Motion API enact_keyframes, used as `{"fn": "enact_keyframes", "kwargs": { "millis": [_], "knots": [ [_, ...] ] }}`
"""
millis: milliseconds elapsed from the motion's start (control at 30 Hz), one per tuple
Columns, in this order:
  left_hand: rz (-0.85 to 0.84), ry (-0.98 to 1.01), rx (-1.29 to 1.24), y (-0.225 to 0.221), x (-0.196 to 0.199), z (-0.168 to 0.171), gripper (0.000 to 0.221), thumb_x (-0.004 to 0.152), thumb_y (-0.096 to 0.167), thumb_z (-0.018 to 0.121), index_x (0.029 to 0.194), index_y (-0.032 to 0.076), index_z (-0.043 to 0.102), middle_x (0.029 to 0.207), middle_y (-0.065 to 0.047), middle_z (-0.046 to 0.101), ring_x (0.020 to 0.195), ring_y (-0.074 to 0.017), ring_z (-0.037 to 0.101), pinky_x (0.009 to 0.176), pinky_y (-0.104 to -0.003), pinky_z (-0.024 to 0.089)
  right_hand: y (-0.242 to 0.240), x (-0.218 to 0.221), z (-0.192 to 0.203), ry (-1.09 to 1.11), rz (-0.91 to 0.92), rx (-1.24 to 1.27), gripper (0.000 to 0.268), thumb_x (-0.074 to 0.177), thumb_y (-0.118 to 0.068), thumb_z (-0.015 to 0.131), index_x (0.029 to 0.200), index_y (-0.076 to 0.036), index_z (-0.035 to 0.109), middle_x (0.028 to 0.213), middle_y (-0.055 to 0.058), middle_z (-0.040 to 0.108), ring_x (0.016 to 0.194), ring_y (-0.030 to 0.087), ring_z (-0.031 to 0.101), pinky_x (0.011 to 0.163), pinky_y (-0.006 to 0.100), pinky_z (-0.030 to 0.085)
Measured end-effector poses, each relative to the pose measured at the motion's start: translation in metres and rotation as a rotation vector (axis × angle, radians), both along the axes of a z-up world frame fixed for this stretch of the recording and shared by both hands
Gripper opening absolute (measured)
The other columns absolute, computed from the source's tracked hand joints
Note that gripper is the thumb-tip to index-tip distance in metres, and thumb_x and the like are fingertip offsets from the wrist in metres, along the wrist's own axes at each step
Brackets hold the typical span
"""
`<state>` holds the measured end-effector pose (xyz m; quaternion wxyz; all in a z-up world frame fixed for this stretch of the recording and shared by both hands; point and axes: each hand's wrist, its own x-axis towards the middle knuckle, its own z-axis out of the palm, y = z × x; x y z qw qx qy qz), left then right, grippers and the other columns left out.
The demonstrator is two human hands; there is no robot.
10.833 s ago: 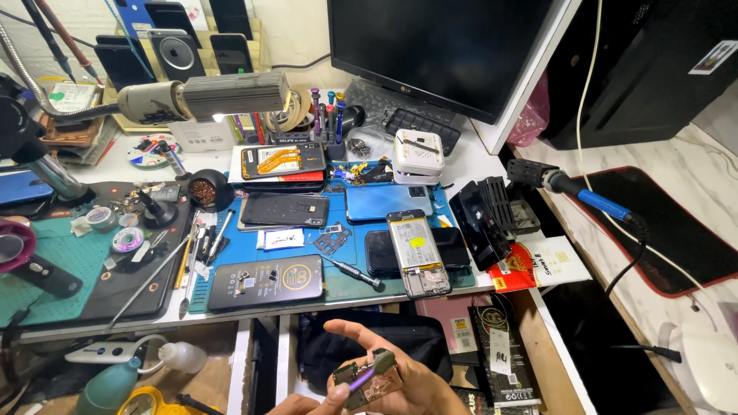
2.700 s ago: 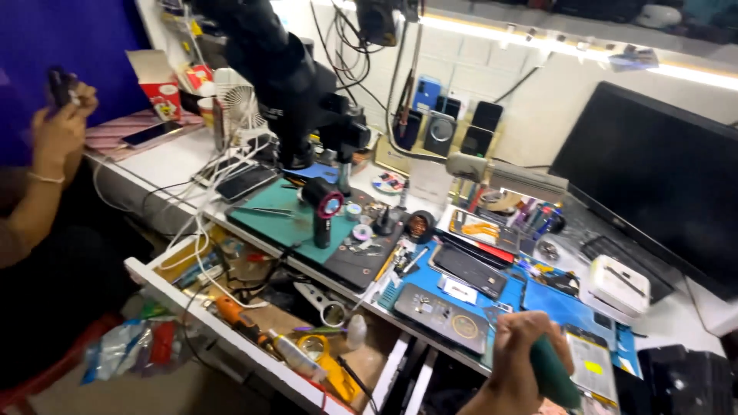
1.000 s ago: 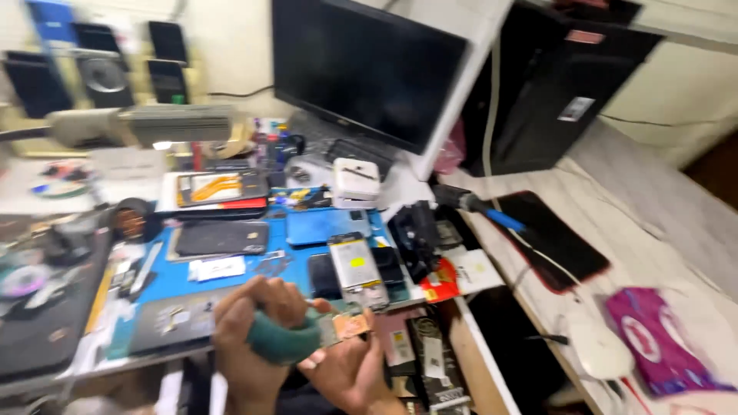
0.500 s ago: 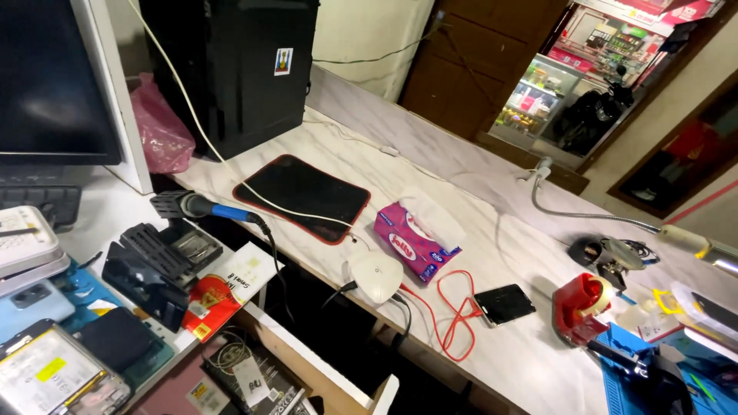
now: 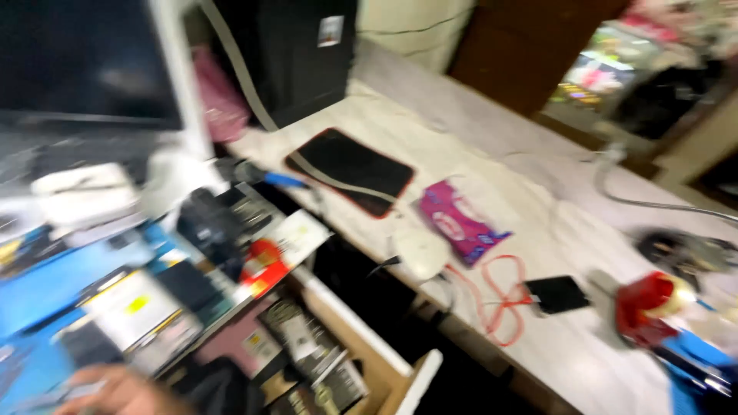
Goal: Repairing a mobile phone motherboard by cleaning and inspecting its components.
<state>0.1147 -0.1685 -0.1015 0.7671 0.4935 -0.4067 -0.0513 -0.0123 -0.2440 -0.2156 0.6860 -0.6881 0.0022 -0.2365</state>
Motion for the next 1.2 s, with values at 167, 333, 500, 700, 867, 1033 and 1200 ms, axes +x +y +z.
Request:
{"fn": "enact_keyframes", "kwargs": {
  "millis": [167, 333, 500, 700, 867, 1033, 1200],
  "knots": [
    [0.470, -0.014, -0.177, 0.119, -0.065, 0.042, 0.053, 0.107, 0.059, 0.047, 0.093, 0.010, 0.063, 0.095, -0.011, 0.069, 0.082, -0.0198, 0.067, 0.076, -0.031, 0.053, 0.035, 0.010, 0.076, -0.059, 0.022, -0.265, 0.072, 0.080, -0.033, 0.079, 0.144, -0.017, 0.050, 0.164, 0.026, 0.037, 0.152, 0.027, 0.040, 0.103, 0.031, 0.049],
    [0.362, -0.100, -0.163, 0.115, -0.066, 0.068, 0.045, 0.096, 0.045, 0.054, 0.083, 0.003, 0.060, 0.083, -0.013, 0.058, 0.080, -0.0230, 0.057, 0.073, -0.034, 0.046, 0.055, 0.008, 0.063, -0.201, -0.047, -0.475, 0.113, 0.083, -0.016, 0.083, 0.164, -0.016, 0.004, 0.152, 0.013, 0.058, 0.136, 0.027, 0.058, 0.104, 0.038, 0.049],
    [0.505, 0.014, -0.436, 0.107, -0.054, 0.038, 0.042, 0.095, 0.031, 0.048, 0.062, 0.007, 0.040, 0.054, -0.007, 0.034, 0.051, -0.0187, 0.033, 0.054, -0.036, 0.030, 0.061, 0.005, 0.060, -0.179, -0.012, -0.517, 0.117, 0.083, -0.014, 0.083, 0.164, -0.021, -0.001, 0.154, 0.010, 0.057, 0.144, 0.031, 0.050, 0.111, 0.044, 0.046],
    [0.409, 0.017, -0.466, 0.116, -0.059, 0.063, 0.040, 0.100, 0.037, 0.043, 0.071, 0.010, 0.050, 0.067, -0.004, 0.043, 0.060, -0.0172, 0.040, 0.056, -0.033, 0.035, 0.061, 0.009, 0.049, -0.224, -0.006, -0.601, 0.117, 0.087, -0.014, 0.084, 0.165, -0.020, -0.003, 0.155, 0.014, 0.053, 0.131, 0.031, 0.054, 0.104, 0.042, 0.048],
    [0.423, -0.058, -0.347, 0.118, -0.055, 0.060, 0.042, 0.101, 0.039, 0.048, 0.085, 0.002, 0.062, 0.085, -0.013, 0.059, 0.082, -0.0250, 0.057, 0.083, -0.040, 0.048, 0.068, 0.007, 0.046, -0.199, -0.011, -0.677, 0.116, 0.089, -0.015, 0.083, 0.164, -0.018, -0.005, 0.157, 0.017, 0.049, 0.138, 0.038, 0.048, 0.107, 0.055, 0.044],
    [0.488, 0.022, -0.381, 0.114, -0.041, 0.031, 0.040, 0.094, 0.036, 0.050, 0.068, 0.006, 0.053, 0.064, -0.006, 0.048, 0.062, -0.0180, 0.045, 0.062, -0.035, 0.039, 0.070, 0.006, 0.043, -0.160, 0.024, -0.657, 0.111, 0.093, -0.022, 0.078, 0.164, -0.020, -0.007, 0.158, 0.019, 0.048, 0.144, 0.037, 0.044, 0.108, 0.053, 0.045],
    [0.428, 0.163, -0.548, 0.116, -0.042, 0.035, 0.042, 0.095, 0.031, 0.049, 0.061, 0.008, 0.049, 0.052, -0.006, 0.040, 0.046, -0.0166, 0.035, 0.046, -0.033, 0.030, 0.071, 0.006, 0.047, -0.142, -0.027, -0.655, 0.113, 0.089, -0.017, 0.078, 0.164, -0.020, -0.006, 0.157, 0.015, 0.051, 0.143, 0.035, 0.046, 0.107, 0.049, 0.046]
  ]
}}
